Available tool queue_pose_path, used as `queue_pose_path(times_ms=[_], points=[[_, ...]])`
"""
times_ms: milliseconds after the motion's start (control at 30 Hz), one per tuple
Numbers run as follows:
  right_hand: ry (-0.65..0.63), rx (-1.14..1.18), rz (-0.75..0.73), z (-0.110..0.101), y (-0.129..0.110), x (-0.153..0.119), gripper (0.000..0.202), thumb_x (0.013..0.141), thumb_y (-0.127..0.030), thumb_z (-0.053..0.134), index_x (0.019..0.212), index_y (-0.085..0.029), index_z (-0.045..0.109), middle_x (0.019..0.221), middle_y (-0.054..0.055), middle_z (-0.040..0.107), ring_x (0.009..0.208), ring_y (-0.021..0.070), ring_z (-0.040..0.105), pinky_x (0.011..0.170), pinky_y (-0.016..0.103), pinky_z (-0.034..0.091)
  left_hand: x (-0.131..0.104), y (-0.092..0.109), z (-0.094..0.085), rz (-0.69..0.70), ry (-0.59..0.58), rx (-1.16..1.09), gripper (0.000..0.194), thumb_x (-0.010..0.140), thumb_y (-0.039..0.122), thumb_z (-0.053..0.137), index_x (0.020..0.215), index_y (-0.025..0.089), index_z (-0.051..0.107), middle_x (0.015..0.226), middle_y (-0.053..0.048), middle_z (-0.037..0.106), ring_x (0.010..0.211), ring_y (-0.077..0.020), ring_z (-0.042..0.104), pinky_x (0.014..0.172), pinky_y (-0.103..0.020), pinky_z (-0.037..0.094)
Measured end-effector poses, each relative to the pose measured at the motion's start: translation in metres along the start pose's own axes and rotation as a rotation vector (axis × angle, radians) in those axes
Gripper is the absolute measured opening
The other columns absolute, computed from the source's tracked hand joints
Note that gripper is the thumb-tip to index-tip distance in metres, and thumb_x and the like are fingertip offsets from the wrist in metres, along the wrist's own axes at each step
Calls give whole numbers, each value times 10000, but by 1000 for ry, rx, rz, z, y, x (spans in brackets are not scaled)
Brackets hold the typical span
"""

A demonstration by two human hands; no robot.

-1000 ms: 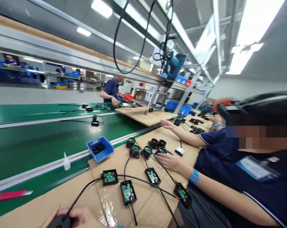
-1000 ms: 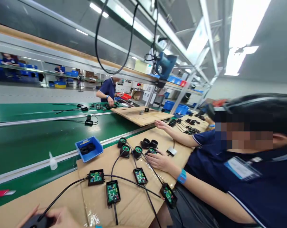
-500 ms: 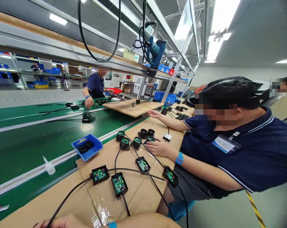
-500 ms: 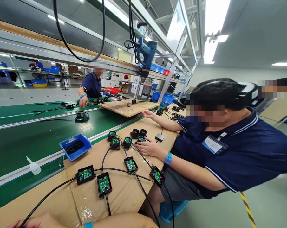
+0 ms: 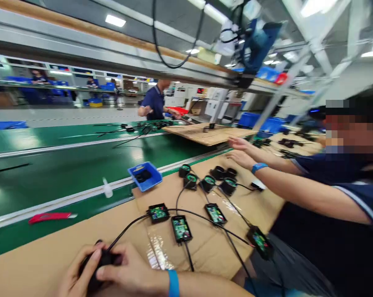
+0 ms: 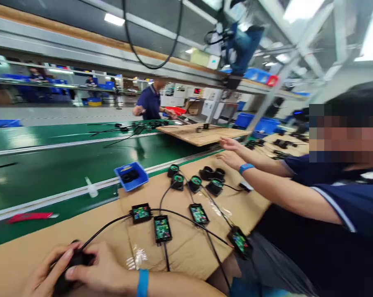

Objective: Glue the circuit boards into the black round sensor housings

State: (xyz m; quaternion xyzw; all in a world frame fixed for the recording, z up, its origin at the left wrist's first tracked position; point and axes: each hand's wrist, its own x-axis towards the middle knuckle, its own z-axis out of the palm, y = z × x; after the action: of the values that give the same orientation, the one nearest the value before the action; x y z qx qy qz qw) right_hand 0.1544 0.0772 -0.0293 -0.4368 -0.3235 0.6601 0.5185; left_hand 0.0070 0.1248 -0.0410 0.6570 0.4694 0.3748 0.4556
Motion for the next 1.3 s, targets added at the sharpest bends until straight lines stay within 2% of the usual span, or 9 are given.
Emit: queue_pose_path(times_ms=[100, 167, 333, 600, 767, 867, 1033, 1233, 1300], points=[[-21, 14, 17, -1, 4, -5, 621, 411, -611, 897, 791, -166, 691, 723, -40, 598, 682, 115, 535, 659, 259, 470, -6, 23, 6, -63, -8, -93, 574, 723, 762, 635, 796, 202, 740, 815, -49, 741, 825, -252, 698, 768, -317, 587], [-45, 10, 46, -4, 4, -7, 591, 466, -579, 902, 840, -162, 712, 789, -12, 635, 734, 145, 572, 673, 285, 507, -6, 31, 8, -131, -17, -188, 624, 739, 775, 605, 813, 175, 760, 864, -82, 762, 863, -262, 697, 839, -344, 563], [-84, -12, 124, -10, -2, -12, 567, 599, -543, 874, 1016, -180, 750, 964, 45, 709, 850, 191, 631, 733, 347, 584, -10, 34, 8, -213, 17, -262, 679, 823, 754, 491, 869, 151, 799, 923, -108, 788, 940, -278, 710, 914, -380, 543], [-50, -20, 158, -10, -6, -17, 552, 598, -547, 880, 1013, -200, 774, 963, 54, 725, 889, 190, 632, 768, 347, 607, -16, 41, 4, -171, -40, -321, 504, 937, 535, 461, 926, 158, 795, 952, -82, 787, 960, -239, 697, 929, -347, 509], [-56, -16, 148, -8, -3, -17, 509, 584, -552, 884, 918, -182, 780, 864, 41, 701, 836, 181, 620, 750, 330, 595, -18, 42, 3, -124, -83, -303, 269, 842, 402, 639, 918, 164, 737, 937, -65, 752, 910, -218, 668, 840, -304, 495], [-53, -13, 130, -5, -2, -18, 463, 601, -541, 879, 862, -173, 771, 854, 37, 687, 832, 176, 612, 765, 318, 579, -19, 43, 6, -116, -77, -285, 225, 852, 395, 631, 859, 173, 665, 891, -53, 710, 880, -205, 635, 812, -297, 472], [-66, -11, 131, -4, -4, -19, 439, 642, -532, 859, 883, -178, 762, 887, 41, 692, 843, 184, 623, 761, 335, 585, -18, 42, 12, -138, -45, -225, 275, 890, 441, 584, 792, 185, 605, 880, -47, 677, 870, -203, 600, 799, -302, 449], [-25, -25, 171, -7, -9, -18, 525, 636, -549, 858, 1025, -210, 765, 1002, 54, 709, 911, 203, 642, 746, 336, 603, -14, 44, 6, -235, -52, -285, 522, 965, 534, 368, 900, 168, 735, 952, -79, 751, 938, -241, 668, 886, -360, 497], [-14, -26, 181, -7, -10, -18, 534, 634, -555, 857, 1038, -218, 765, 1053, 58, 706, 924, 205, 646, 746, 338, 608, -14, 45, 2, -278, -68, -321, 525, 964, 519, 367, 947, 173, 762, 994, -72, 764, 990, -252, 672, 940, -378, 493]])
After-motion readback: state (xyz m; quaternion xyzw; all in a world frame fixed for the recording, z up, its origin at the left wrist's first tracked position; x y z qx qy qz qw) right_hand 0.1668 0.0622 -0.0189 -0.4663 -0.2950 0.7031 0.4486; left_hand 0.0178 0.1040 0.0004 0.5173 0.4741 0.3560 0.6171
